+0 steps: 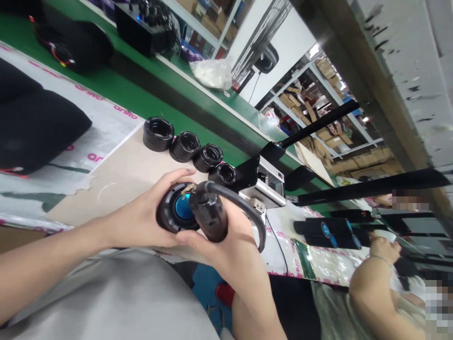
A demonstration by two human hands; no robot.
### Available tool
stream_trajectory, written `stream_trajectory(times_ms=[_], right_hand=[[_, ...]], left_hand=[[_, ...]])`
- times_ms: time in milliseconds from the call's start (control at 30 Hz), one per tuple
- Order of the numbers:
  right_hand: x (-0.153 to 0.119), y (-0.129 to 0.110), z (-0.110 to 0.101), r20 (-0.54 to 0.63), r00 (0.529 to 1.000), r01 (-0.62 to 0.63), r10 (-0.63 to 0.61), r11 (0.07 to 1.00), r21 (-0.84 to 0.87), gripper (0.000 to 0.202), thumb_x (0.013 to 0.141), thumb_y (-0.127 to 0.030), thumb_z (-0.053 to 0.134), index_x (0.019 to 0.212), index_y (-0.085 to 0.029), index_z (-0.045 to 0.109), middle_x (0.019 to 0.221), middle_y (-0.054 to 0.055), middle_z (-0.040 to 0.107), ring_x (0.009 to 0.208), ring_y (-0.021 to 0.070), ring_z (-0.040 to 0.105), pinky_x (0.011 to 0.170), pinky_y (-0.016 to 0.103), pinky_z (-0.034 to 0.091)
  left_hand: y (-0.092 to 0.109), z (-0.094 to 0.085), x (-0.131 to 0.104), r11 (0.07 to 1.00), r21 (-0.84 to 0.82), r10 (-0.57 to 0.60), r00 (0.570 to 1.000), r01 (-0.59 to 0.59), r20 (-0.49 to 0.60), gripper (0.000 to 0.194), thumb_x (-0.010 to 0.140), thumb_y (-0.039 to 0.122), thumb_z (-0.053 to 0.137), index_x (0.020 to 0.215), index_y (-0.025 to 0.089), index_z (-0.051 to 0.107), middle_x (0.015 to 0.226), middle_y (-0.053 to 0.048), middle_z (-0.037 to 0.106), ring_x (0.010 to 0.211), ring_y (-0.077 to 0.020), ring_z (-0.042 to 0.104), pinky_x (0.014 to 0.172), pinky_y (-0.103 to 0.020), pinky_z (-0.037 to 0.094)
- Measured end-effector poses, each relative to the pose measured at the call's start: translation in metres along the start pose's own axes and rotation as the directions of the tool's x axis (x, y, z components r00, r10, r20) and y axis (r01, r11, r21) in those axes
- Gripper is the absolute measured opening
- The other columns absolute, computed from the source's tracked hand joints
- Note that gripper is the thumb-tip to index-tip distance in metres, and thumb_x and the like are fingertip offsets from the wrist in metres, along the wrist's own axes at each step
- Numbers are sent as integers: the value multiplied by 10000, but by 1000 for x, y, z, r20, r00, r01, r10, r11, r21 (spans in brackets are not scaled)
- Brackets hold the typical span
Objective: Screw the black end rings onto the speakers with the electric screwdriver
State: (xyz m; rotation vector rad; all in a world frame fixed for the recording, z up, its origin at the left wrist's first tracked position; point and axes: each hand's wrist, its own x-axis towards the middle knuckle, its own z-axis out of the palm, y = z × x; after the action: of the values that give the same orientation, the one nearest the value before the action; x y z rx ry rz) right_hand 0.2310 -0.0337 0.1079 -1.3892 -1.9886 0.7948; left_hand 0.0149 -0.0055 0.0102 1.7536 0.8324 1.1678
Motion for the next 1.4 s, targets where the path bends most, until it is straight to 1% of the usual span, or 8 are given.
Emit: stream_trajectory(times_ms=[167, 300, 367, 467, 633, 867, 1200, 1400], right_hand=[[5, -1, -3, 55, 992, -115, 110, 988, 106, 697, 785, -371, 998, 1416, -393, 703, 1407, -36, 720, 1343, 225, 688, 1207, 385, 574], [-4, 17, -30, -179, 963, -126, 199, 926, 355, 650, 747, -542, 998, 1274, -289, 715, 1024, 9, 757, 798, 185, 708, 717, 327, 621], [-16, 27, -53, -480, 855, 114, 197, 832, 544, 524, 858, -624, 892, 1198, -321, 632, 989, -33, 725, 616, 115, 600, 595, 274, 543], [-32, 37, -84, -779, 592, 374, 206, 786, 492, 413, 1003, -676, 684, 1045, -309, 500, 776, -87, 582, 533, 81, 513, 623, 235, 518], [-19, 48, -98, -881, 444, 403, 160, 843, 357, 611, 879, -872, 643, 929, -292, 460, 502, -98, 417, 354, 128, 372, 373, 238, 334], [28, 79, -90, -777, 613, 539, 141, 646, 541, 558, 890, -774, 786, 848, -250, 597, 543, -55, 566, 379, 129, 499, 348, 256, 376], [41, 96, -85, -690, 718, 440, 92, 707, 553, 803, 766, -1003, 691, 861, -227, 510, 543, -111, 536, 423, 30, 481, 397, 202, 350], [21, 80, -83, -611, 764, 349, 205, 666, 659, 664, 848, -875, 757, 853, -236, 575, 552, -71, 544, 403, 93, 479, 356, 242, 373]], left_hand=[[-3, -2, 2, 999, -28, -42, 999, 41, -25, 1255, 590, 616, 1074, 1663, 377, 468, 1665, -111, 591, 1476, -465, 644, 1223, -566, 596], [5, -1, -1, 992, 40, -119, 989, 123, -83, 932, 707, 579, 1010, 1513, 348, 604, 1525, -75, 701, 1353, -431, 724, 1136, -524, 662], [10, -2, -5, 980, 112, -155, 982, 166, -104, 890, 727, 590, 975, 1500, 350, 604, 1512, -53, 709, 1346, -446, 718, 1116, -551, 668], [14, -6, -6, 952, 231, -187, 979, 200, -77, 912, 771, 759, 836, 1546, 378, 545, 1512, 54, 677, 1426, -494, 645, 1073, -620, 626], [8, 13, 17, 933, 333, -142, 990, 135, -4, 928, 739, 912, 692, 1497, 385, 593, 1420, 99, 723, 1364, -430, 720, 1016, -544, 688], [10, 56, 49, 940, 335, -102, 989, 60, 109, 972, 723, 940, 677, 1471, 321, 631, 1424, 65, 742, 1356, -366, 744, 1135, -505, 676], [1, 48, 49, 955, 285, -114, 988, 79, 106, 929, 647, 698, 881, 1475, 352, 643, 1441, 17, 739, 1380, -429, 707, 1248, -613, 572], [9, 53, 53, 968, 236, -117, 987, 89, 111, 913, 629, 590, 932, 1459, 321, 664, 1429, -90, 753, 1336, -479, 710, 1152, -659, 595]])
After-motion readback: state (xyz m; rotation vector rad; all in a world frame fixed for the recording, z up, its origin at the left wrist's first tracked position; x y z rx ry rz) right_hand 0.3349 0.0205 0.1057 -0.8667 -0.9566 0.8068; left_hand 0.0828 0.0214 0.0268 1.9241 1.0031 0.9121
